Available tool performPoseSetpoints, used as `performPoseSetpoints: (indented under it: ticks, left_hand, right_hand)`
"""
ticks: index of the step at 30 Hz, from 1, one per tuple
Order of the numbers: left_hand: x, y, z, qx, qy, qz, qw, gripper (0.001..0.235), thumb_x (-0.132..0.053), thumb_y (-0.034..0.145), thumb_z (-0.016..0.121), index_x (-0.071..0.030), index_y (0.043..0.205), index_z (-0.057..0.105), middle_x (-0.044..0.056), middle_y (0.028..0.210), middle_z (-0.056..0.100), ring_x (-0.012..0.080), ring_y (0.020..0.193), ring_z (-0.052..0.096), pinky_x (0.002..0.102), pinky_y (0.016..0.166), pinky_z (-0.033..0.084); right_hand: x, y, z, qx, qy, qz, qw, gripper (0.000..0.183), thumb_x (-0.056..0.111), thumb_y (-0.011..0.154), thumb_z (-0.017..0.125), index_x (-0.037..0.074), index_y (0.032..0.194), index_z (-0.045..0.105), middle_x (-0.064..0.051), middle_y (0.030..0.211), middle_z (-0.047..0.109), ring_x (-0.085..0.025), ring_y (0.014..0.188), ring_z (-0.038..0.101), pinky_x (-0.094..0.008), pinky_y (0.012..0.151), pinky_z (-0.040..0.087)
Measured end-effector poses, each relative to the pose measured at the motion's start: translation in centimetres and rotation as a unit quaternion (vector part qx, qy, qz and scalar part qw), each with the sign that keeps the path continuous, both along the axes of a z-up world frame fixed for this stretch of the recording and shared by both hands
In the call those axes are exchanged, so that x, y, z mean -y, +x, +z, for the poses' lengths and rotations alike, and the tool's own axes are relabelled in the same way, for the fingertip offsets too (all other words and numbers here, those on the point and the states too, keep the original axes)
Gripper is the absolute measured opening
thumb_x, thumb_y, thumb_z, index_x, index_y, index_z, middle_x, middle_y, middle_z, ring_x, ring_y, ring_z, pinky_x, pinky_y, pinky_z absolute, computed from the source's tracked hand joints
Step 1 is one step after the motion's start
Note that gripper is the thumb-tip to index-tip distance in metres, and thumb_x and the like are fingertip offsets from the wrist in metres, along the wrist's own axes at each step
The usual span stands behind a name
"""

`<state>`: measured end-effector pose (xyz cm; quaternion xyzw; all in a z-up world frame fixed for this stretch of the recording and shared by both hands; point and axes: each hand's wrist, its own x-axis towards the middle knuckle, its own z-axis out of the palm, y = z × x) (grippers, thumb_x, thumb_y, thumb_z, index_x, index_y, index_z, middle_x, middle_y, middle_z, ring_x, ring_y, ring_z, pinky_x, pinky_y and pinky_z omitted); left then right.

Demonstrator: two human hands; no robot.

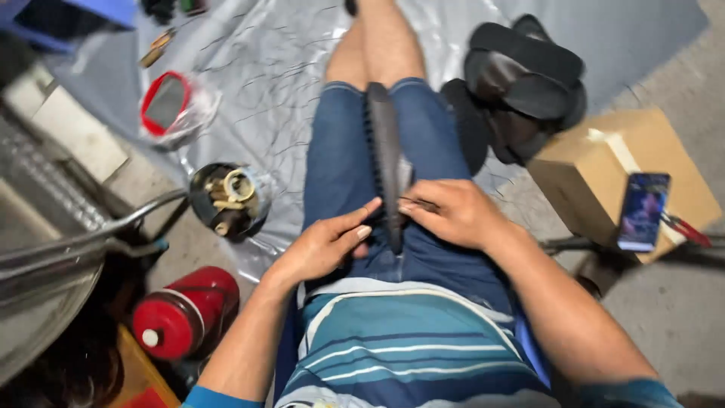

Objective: The person sits on a blue plastic chair and sews a brown sandal sole using a needle and thread. They hold the sandal on their lap and repeatedly push the needle through the material while pulling the thread tight. A smartphone is propped on a nearby box, and other sandals are visible on the floor.

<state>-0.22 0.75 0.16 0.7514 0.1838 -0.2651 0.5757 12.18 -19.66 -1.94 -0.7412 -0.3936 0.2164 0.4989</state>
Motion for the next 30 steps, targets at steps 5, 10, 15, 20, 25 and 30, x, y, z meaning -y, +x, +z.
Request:
performPoseSetpoints:
  ticks: [5,10,15,20,25,30]
  left_hand:
    - [-4.2,0.3,6.9,-0.134,0.112,0.203,0.963,0.039,-0.040,0.090,0.037,-0.024,0.105,0.070,0.006,0.075,0.071,0.0185,0.065,0.056,0.027,0.061,0.043]
    - [-6.7,-2.4,-0.4,0.039,0.495,0.057,0.866,0.029,-0.040,0.086,0.056,-0.015,0.095,0.068,0.017,0.102,0.057,0.0419,0.092,0.058,0.047,0.076,0.047]
    - [-0.5,0.9,1.3,0.312,0.145,-0.019,0.939,0.037,-0.014,0.086,0.058,-0.007,0.122,0.054,0.021,0.127,0.047,0.0421,0.117,0.046,0.048,0.096,0.039]
    - [1.6,1.0,0.3,0.232,0.041,0.005,0.972,0.063,-0.018,0.080,0.068,-0.015,0.135,0.038,0.014,0.136,0.041,0.0300,0.088,0.064,0.041,0.072,0.055]
    - [1.6,0.7,-0.9,0.224,0.022,0.028,0.974,0.064,-0.017,0.079,0.069,-0.019,0.136,0.038,0.011,0.136,0.041,0.0284,0.087,0.066,0.035,0.067,0.057]
    - [1.6,0.7,-1.0,0.228,0.014,0.035,0.973,0.064,-0.016,0.079,0.070,-0.020,0.135,0.039,0.010,0.136,0.042,0.0271,0.087,0.066,0.032,0.066,0.057]
  right_hand:
    - [0.9,1.5,8.5,-0.104,-0.234,0.095,0.962,0.032,0.024,0.079,0.060,0.013,0.109,0.062,-0.016,0.094,0.068,-0.037,0.086,0.064,-0.047,0.072,0.050]
    - [0.5,2.4,7.4,-0.013,-0.216,0.118,0.969,0.027,0.021,0.087,0.048,0.021,0.111,0.061,-0.004,0.094,0.064,-0.029,0.075,0.063,-0.040,0.061,0.050]
    - [-0.9,2.8,6.3,0.068,-0.268,0.178,0.944,0.030,0.021,0.083,0.050,0.030,0.108,0.063,0.005,0.086,0.062,-0.023,0.081,0.062,-0.039,0.060,0.051]
    - [-1.2,2.9,5.9,0.066,-0.285,0.187,0.938,0.030,0.019,0.079,0.052,0.027,0.105,0.066,0.001,0.084,0.061,-0.027,0.083,0.060,-0.042,0.061,0.052]
    - [-1.4,3.0,5.7,0.061,-0.282,0.179,0.941,0.033,0.018,0.078,0.052,0.029,0.104,0.067,0.003,0.079,0.060,-0.023,0.077,0.062,-0.037,0.058,0.052]
    - [-1.5,2.9,5.7,0.030,-0.284,0.167,0.944,0.034,0.015,0.077,0.051,0.029,0.104,0.068,0.002,0.076,0.061,-0.024,0.072,0.062,-0.037,0.056,0.051]
